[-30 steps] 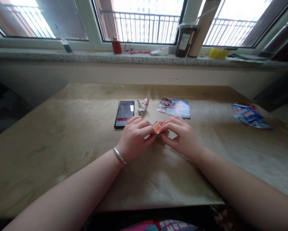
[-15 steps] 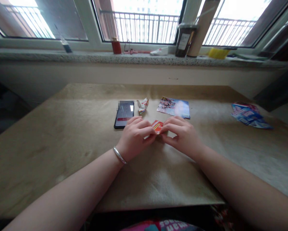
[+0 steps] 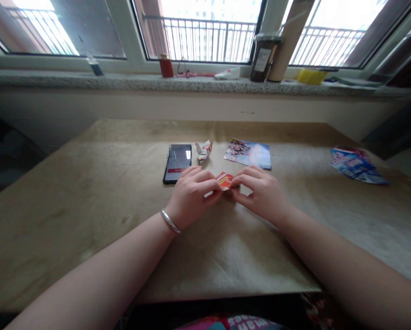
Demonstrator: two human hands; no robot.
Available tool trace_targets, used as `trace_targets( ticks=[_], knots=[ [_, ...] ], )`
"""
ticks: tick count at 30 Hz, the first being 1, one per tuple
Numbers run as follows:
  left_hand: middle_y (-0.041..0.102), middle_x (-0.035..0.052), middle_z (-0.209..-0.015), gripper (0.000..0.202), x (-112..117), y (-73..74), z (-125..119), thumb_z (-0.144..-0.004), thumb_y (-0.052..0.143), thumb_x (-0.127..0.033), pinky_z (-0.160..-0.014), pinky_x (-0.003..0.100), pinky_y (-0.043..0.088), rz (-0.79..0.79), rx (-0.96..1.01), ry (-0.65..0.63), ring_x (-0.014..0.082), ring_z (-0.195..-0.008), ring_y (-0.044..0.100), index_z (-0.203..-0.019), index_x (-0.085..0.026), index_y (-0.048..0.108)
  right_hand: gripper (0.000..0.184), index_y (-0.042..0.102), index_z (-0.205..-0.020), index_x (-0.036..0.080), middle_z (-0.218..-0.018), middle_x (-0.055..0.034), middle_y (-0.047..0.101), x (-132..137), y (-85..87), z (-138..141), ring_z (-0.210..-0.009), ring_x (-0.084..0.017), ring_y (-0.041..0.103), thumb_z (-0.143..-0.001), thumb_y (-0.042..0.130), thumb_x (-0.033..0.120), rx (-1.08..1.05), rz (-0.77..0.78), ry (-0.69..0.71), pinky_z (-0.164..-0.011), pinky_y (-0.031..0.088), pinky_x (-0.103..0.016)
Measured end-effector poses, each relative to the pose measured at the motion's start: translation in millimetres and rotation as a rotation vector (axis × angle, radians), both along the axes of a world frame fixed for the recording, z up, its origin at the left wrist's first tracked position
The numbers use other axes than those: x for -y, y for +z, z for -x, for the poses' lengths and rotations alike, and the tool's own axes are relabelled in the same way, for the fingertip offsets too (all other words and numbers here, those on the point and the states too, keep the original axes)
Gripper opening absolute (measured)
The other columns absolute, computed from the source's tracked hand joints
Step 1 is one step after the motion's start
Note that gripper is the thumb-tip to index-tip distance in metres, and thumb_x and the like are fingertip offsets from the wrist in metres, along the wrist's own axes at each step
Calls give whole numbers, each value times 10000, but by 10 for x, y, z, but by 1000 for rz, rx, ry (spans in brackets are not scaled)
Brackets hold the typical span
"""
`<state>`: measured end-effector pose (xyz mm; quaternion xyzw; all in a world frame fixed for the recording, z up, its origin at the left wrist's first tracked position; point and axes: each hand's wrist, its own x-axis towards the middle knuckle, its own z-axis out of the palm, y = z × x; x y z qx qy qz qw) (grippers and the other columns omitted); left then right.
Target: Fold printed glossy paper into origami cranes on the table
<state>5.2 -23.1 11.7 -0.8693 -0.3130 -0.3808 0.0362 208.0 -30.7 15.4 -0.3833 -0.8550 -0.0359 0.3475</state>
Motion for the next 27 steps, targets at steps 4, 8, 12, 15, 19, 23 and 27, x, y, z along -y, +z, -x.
trace_targets(
  ticks=[4,8,12,15,19,23,27],
  knots=[
    [620,-3,-720,131,-10,-9,10,-827,612,-233,-756,304,412,6,11,-3,133,-688,511,-706,-211,658,80,665,-749,209,-776,-16,662,-3,4,-7,-751,-156,582,-791,598,197,0,2,6,-709,462,-270],
    [616,1,-712,126,-16,-13,10,-826,614,-231,-734,304,411,4,7,-1,139,-686,505,-710,-209,660,64,665,-753,207,-800,-15,668,-2,-5,-12,-762,-158,590,-782,609,201,15,23,-39,-713,458,-267],
    [602,0,-693,148,-20,-23,1,-834,606,-232,-734,302,414,22,19,-15,135,-685,503,-696,-206,653,63,665,-729,209,-774,-8,662,-3,3,-9,-731,-149,595,-770,618,201,32,41,-51,-692,450,-256],
    [597,-1,-691,152,-25,-34,0,-843,602,-247,-729,299,414,30,34,-24,133,-690,508,-704,-205,649,61,668,-737,209,-784,-6,662,-5,6,-12,-734,-144,603,-768,617,196,19,48,-58,-689,447,-248],
    [604,0,-690,154,-27,-31,7,-846,604,-259,-716,298,413,23,44,-20,131,-682,515,-709,-202,649,56,675,-771,217,-813,-1,667,-11,-1,-37,-741,-135,611,-766,621,203,2,67,-75,-676,443,-234],
    [605,1,-695,160,-22,-17,9,-850,598,-260,-711,292,415,20,35,-21,130,-690,525,-710,-202,649,51,664,-733,221,-785,7,662,-9,9,-48,-717,-131,606,-758,623,203,26,68,-86,-655,438,-231],
    [606,1,-699,162,-18,-15,10,-853,595,-266,-710,291,414,17,20,-11,131,-688,525,-713,-206,651,51,652,-721,219,-778,9,659,-7,20,-33,-717,-132,607,-750,618,195,39,88,-99,-663,440,-236]
  ],
)
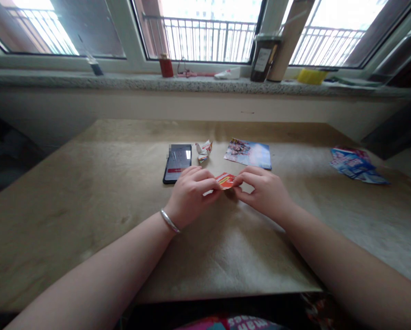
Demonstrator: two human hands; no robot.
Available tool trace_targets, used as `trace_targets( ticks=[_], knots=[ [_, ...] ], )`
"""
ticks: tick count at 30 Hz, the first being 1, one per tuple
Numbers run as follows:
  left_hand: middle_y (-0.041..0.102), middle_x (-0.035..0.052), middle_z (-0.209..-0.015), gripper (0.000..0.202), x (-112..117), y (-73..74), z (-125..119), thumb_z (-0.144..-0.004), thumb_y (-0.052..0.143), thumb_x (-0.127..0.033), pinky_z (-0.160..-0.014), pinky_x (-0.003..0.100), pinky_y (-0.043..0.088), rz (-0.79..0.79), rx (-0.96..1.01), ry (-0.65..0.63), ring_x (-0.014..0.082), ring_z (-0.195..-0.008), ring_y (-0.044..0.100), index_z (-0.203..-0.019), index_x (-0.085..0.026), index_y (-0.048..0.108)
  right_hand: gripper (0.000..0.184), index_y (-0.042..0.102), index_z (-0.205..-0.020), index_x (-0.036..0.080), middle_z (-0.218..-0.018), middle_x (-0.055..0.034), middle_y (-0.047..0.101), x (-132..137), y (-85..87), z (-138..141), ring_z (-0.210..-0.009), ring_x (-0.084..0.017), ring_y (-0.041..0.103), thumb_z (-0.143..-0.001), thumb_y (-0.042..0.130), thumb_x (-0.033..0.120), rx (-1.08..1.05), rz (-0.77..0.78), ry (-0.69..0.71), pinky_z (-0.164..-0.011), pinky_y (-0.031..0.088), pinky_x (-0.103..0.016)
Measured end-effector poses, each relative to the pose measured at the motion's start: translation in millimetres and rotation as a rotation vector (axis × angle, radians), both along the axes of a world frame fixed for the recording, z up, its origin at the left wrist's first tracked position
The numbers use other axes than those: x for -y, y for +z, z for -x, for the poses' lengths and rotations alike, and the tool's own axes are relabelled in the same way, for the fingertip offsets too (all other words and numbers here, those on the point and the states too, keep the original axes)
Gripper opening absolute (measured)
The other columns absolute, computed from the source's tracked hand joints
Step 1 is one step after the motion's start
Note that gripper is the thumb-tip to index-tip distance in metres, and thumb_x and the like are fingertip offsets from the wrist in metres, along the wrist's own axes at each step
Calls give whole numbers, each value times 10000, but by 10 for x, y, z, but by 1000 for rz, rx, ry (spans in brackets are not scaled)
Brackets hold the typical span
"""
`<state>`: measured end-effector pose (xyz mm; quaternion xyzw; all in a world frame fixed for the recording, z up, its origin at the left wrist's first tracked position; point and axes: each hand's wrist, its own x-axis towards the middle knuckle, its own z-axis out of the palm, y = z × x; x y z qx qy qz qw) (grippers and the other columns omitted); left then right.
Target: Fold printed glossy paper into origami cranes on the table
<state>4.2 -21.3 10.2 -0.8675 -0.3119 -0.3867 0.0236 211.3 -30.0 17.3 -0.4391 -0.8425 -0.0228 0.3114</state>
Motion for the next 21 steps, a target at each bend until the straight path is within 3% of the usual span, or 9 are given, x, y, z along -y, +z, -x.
trace_targets(
  ticks=[10,14,18,21],
  knots=[
    [598,8,-710,165,-1,-16,8,-849,602,-274,-691,278,419,16,19,4,129,-683,529,-711,-198,653,38,656,-748,223,-815,12,664,0,-13,-1,-726,-128,616,-758,623,210,1,52,-24,-652,434,-229],
    [601,9,-722,147,2,-19,7,-840,616,-275,-675,274,424,27,43,0,131,-683,534,-724,-192,650,49,641,-722,213,-786,5,653,-4,-26,-8,-695,-130,603,-760,612,215,22,-2,-37,-627,426,-233],
    [603,24,-800,41,-25,-56,19,-806,642,-220,-691,282,451,137,82,31,144,-741,554,-811,-182,656,66,633,-736,209,-786,-11,652,-29,-48,-34,-728,-146,603,-782,588,225,7,-67,-65,-641,428,-244],
    [593,32,-838,85,-48,-80,36,-799,604,-132,-734,295,472,225,152,64,155,-809,559,-851,-178,653,70,627,-730,216,-774,-5,647,-46,-52,-52,-740,-150,604,-786,586,229,-12,-67,-91,-638,425,-248]
  ],
)
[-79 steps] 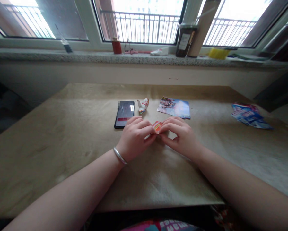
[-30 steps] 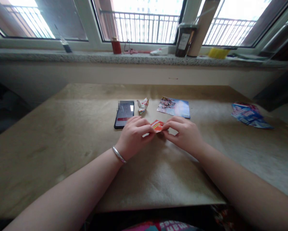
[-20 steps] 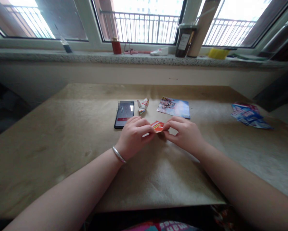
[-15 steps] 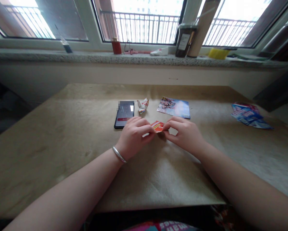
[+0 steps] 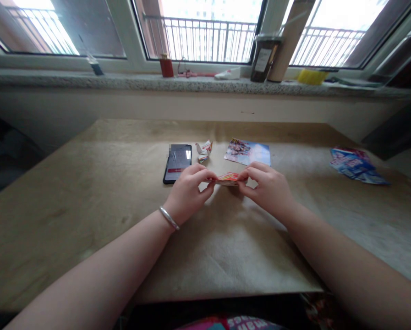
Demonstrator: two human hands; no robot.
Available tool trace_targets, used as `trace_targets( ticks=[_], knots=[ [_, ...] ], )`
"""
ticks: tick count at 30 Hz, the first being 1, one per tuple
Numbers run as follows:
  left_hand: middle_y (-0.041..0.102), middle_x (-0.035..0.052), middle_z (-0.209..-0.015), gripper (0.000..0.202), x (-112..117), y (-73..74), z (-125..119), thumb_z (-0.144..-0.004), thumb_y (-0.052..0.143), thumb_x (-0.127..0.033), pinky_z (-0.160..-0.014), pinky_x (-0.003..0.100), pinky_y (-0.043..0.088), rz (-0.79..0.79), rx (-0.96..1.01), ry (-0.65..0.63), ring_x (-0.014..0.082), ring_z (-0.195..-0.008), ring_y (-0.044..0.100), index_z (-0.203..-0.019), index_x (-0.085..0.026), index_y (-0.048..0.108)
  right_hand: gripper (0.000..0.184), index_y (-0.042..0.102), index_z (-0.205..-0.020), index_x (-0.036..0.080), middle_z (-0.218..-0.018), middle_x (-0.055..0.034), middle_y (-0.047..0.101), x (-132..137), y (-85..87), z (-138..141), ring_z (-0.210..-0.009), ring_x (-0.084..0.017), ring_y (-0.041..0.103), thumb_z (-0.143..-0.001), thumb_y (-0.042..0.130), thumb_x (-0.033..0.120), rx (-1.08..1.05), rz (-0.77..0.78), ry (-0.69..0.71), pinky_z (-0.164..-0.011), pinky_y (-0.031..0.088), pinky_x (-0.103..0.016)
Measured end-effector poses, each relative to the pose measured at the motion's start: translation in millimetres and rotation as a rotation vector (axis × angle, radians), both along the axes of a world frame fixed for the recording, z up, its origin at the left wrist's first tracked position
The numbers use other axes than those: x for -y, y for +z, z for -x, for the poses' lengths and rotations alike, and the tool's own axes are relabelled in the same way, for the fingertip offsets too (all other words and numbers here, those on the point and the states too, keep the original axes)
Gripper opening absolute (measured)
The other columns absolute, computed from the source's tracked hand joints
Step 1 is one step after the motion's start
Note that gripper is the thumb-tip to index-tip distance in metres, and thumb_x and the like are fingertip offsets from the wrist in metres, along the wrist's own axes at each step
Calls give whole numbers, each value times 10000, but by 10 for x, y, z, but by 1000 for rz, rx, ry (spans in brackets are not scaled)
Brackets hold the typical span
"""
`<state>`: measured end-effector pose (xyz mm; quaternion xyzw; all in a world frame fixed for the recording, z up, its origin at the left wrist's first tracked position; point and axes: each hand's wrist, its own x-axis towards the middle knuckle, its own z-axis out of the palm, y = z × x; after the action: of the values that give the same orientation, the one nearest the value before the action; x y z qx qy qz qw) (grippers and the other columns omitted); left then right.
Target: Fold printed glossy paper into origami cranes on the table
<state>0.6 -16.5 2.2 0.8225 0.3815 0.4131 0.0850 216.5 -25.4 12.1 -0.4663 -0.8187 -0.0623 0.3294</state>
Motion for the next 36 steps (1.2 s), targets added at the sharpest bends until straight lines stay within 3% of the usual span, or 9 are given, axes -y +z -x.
trace_targets(
  ticks=[6,9,12,16,20,24,29,33,36],
  knots=[
    [557,42,-918,120,9,10,9,-816,568,-121,-600,206,495,39,207,-4,117,-782,548,-878,-183,651,96,653,-766,221,-799,-12,651,1,13,0,-749,-146,608,-825,584,254,-31,-2,23,-654,440,-250],
    [556,52,-980,123,16,15,4,-832,546,-119,-697,250,529,-18,263,-33,136,-882,562,-871,-191,638,97,669,-787,224,-825,-20,662,-7,0,-4,-774,-150,616,-828,592,265,-55,7,40,-664,456,-253],
    [575,52,-990,145,14,16,4,-823,535,-84,-834,323,514,-57,221,-60,156,-960,557,-844,-191,631,94,681,-799,226,-857,-21,673,-25,-24,-13,-759,-145,623,-823,602,271,-67,33,38,-636,460,-246],
    [606,50,-985,187,21,36,6,-827,493,-56,-871,335,497,-22,196,-106,155,-957,574,-834,-180,632,92,696,-813,227,-879,-16,683,-45,-46,-15,-705,-127,626,-818,617,274,-59,80,28,-601,456,-234],
    [602,58,-940,127,34,49,-1,-861,507,-154,-815,330,523,52,195,-91,159,-914,578,-840,-169,632,87,703,-800,239,-854,-8,689,-52,-46,-13,-741,-139,638,-816,626,277,-18,63,6,-627,458,-244],
    [573,57,-916,59,21,15,-12,-823,576,-169,-652,243,533,101,215,-69,143,-846,574,-857,-164,623,89,701,-803,247,-841,-5,687,-51,-37,-32,-778,-149,641,-821,619,275,6,0,12,-651,465,-252],
    [595,52,-907,115,7,-1,-4,-786,579,-87,-620,231,490,22,140,-67,139,-815,568,-837,-172,638,86,696,-824,251,-865,-6,686,-44,-25,-31,-805,-156,643,-825,617,284,8,-12,-13,-655,477,-262],
    [655,35,-884,141,-3,3,14,-791,575,-75,-778,342,467,-107,17,-45,165,-827,579,-795,-188,659,110,691,-893,248,-940,-29,684,-45,-18,-7,-872,-183,636,-818,629,300,12,-20,-30,-699,492,-288],
    [671,46,-903,155,-5,9,8,-815,562,-102,-795,365,457,-147,10,-18,176,-826,579,-884,-190,670,154,681,-944,236,-1007,-42,677,-62,-28,-13,-940,-203,620,-812,632,300,4,-16,-19,-741,498,-311]
  ],
)
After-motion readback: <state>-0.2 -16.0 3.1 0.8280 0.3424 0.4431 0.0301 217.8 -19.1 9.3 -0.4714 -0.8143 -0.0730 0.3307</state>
